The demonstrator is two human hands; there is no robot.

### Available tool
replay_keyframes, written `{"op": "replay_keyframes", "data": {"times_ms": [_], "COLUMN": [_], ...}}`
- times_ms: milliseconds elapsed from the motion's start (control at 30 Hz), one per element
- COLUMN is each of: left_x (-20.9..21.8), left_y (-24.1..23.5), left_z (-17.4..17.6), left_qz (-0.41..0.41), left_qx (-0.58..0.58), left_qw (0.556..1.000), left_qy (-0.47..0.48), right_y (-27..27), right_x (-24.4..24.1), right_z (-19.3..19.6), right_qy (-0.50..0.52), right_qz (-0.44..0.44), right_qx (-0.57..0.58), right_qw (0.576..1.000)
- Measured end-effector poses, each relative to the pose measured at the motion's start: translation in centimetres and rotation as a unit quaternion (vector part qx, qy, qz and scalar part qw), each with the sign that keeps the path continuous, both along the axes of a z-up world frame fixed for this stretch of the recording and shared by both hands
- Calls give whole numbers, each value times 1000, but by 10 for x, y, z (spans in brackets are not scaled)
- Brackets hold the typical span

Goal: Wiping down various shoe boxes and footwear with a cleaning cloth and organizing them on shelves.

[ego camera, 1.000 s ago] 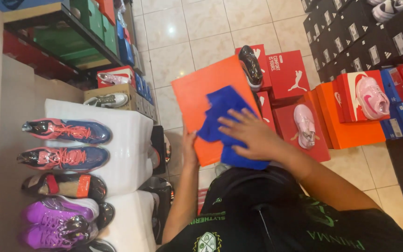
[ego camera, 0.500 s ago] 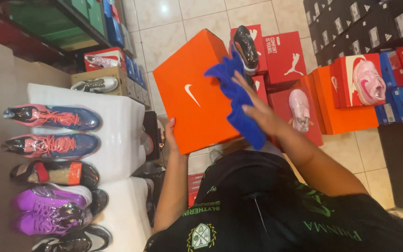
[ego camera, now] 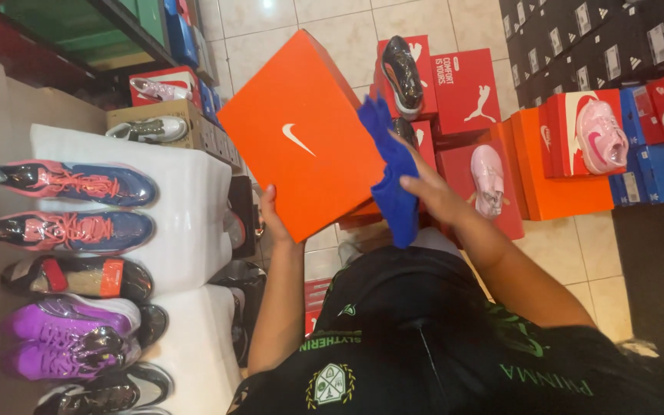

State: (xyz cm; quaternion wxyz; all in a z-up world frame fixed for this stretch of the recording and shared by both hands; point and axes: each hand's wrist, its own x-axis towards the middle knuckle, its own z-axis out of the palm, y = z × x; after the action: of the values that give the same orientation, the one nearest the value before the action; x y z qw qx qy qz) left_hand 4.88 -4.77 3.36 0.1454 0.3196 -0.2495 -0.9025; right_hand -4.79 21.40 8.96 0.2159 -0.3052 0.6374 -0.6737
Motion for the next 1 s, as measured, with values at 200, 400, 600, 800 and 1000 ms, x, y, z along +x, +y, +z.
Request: {"op": "replay_keyframes", "data": {"times_ms": [200, 400, 600, 800, 1000], "left_x": [-24, -38, -34, -43, -28], "left_y": [53, 104, 107, 113, 95], "left_z": [42, 78, 74, 65, 79], "left_qz": [47, 30, 3, -3, -3], "left_qx": [7, -33, -69, -27, -101], "left_qw": [999, 999, 998, 1000, 994], "left_qy": [-19, -24, 9, 12, 44], "right_y": [-24, -48, 7, -36, -38], "right_x": [18, 59, -34, 50, 22], "right_z": [-58, -62, -98, -92, -20], "right_qy": [16, 123, 202, 222, -273], "right_qz": [-244, -208, -296, -289, -101], "right_qx": [-148, -136, -172, -120, -449], "right_qw": [958, 961, 918, 923, 845]}}
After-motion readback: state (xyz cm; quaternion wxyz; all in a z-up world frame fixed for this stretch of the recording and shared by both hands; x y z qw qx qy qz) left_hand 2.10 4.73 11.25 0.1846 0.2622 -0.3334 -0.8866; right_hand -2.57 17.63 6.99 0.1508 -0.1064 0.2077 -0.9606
